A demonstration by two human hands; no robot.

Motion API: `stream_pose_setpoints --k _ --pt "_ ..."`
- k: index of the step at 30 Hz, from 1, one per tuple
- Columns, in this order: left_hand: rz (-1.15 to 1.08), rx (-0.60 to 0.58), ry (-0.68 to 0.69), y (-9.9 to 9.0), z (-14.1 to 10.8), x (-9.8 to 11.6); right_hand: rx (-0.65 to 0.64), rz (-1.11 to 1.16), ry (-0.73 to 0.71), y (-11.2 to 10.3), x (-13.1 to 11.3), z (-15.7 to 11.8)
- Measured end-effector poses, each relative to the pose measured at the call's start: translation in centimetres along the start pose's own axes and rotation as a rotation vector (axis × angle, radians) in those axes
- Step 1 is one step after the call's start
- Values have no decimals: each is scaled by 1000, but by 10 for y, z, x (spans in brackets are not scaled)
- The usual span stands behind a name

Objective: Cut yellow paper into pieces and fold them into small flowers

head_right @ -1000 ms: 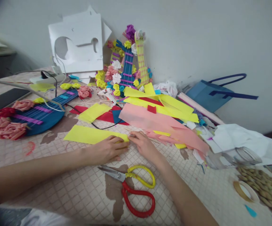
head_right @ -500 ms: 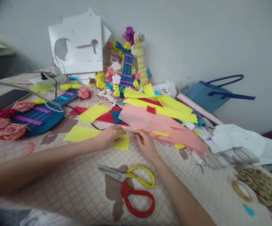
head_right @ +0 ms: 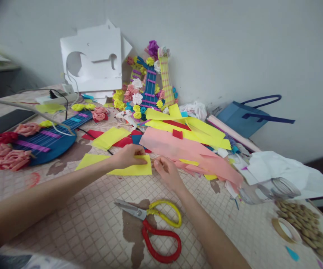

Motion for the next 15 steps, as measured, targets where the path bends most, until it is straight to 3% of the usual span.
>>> stream_pose_setpoints --k 6,15 --pt "-165 33 8 -16 0 -3 -91 6 21 22 -10 0" --pt "-304 -10 5 -17 0 5 -104 3 28 25 -8 -3"
Point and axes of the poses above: each hand's wrist, its own z-axis towards the middle knuckle, its own y-axis out of the palm, x = y × z, the point moved 8 cm from there along z, towards the middle knuckle, and after that the axes turned 15 degrees about x, right-handed, at the moved point
